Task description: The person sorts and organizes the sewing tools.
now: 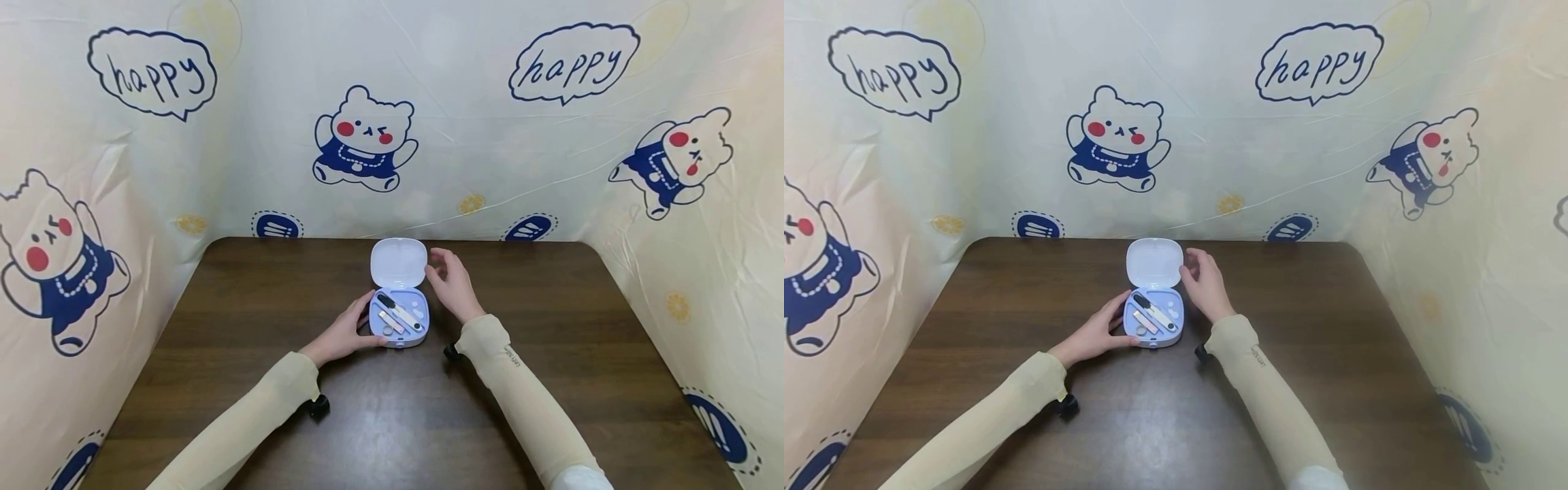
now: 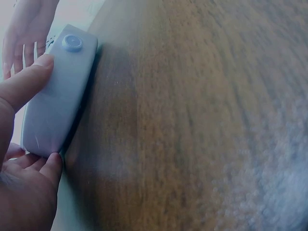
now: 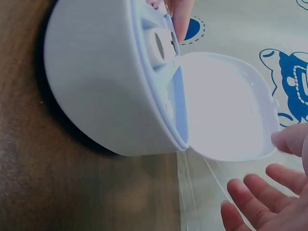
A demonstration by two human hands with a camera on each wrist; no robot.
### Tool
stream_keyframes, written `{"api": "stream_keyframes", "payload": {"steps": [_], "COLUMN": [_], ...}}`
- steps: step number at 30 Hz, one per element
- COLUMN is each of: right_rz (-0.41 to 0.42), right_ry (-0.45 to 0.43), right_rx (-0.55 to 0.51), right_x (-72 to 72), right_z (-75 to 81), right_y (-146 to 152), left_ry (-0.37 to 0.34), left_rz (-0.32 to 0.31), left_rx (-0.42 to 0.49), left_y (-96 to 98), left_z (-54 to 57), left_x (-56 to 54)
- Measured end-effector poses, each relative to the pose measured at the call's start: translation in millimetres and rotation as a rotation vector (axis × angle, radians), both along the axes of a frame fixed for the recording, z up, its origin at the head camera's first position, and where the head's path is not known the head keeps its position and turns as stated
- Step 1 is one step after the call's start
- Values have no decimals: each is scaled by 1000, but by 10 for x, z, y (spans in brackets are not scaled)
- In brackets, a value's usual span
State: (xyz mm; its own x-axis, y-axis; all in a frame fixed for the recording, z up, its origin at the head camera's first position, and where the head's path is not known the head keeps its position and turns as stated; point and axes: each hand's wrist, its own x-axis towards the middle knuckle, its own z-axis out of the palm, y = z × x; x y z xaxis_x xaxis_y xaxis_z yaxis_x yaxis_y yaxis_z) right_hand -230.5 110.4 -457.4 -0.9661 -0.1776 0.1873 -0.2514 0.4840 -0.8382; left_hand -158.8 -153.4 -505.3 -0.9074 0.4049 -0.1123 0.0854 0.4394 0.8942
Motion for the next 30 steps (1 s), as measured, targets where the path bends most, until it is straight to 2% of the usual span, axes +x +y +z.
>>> {"api": "stream_keyframes", "payload": {"steps": [5,10,18,30], "right_rz": [49,80,56,35], "right_ry": [-32,-36,-22,43], "right_rx": [36,17,-2,-65], "right_x": [-7,-11,-21,-14], "right_z": [12,20,31,43], "right_y": [16,24,32,70], "left_ry": [8,13,4,-9], "left_rz": [-4,-1,1,1], "left_rx": [13,21,4,24], "left_y": [1,1,4,-4], "left_z": [-23,-31,-22,-53], "left_x": [1,3,-4,-34]}}
